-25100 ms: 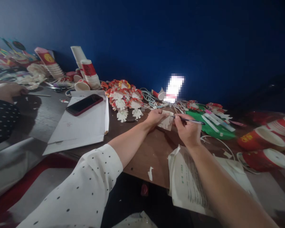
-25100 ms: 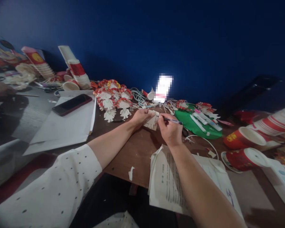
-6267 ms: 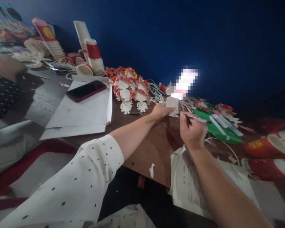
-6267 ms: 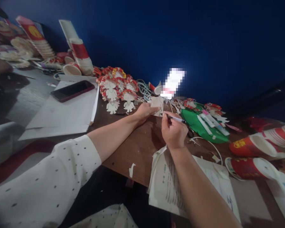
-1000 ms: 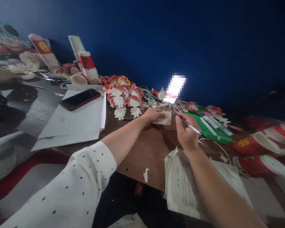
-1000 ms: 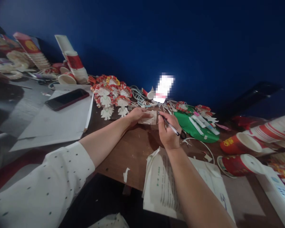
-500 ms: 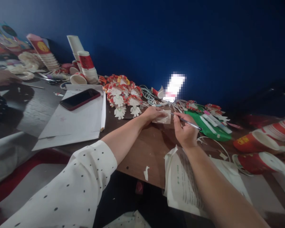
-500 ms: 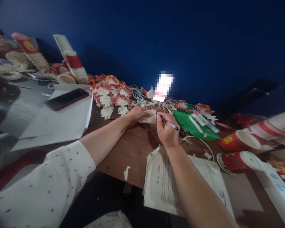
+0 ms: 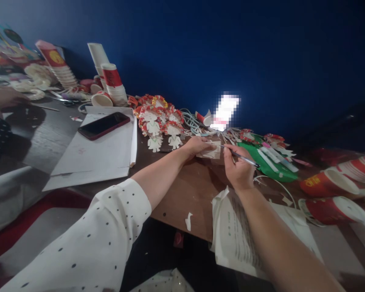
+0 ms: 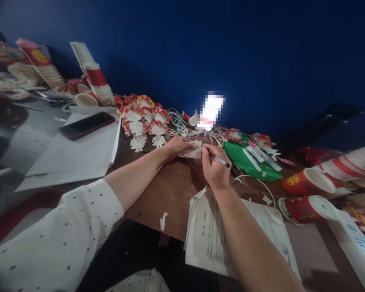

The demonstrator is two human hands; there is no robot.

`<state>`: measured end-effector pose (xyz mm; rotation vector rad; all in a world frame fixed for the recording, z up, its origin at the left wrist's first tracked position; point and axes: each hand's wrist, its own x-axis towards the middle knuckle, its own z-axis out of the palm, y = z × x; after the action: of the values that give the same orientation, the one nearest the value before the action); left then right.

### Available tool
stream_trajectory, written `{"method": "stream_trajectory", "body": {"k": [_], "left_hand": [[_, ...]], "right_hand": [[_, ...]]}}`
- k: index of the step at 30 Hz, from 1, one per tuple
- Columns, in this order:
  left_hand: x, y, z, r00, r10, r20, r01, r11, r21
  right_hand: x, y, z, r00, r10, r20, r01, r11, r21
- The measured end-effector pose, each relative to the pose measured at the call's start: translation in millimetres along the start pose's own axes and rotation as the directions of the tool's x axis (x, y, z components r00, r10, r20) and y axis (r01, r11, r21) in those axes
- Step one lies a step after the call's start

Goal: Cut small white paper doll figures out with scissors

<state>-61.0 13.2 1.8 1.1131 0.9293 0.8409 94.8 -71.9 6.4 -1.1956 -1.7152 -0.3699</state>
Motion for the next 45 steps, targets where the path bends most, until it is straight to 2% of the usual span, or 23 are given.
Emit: {"method": "stream_trajectory", "body": {"k": [27, 37, 45], "left_hand": [[-6.2, 4.6, 1.0, 0.999, -0.007, 0.040, 0.009, 0.999, -0.047], [-4.1, 2.9, 0.4, 1.000, -0.003, -0.008, 0.003, 0.999, 0.034], [0.5, -1.2, -1.3, 1.000, 0.017, -0.012, -0.017, 1.000, 0.021]], "right_hand": [[-0.2, -1.6, 0.6, 1.000, -0.008, -0.026, 0.007, 0.999, -0.033], [0.2, -2.4, 0.6, 1.000, 0.012, 0.005, -0.012, 1.000, -0.021], [0.6, -2.9, 1.0, 1.000, 0.012, 0.016, -0.011, 0.999, -0.041]]}}
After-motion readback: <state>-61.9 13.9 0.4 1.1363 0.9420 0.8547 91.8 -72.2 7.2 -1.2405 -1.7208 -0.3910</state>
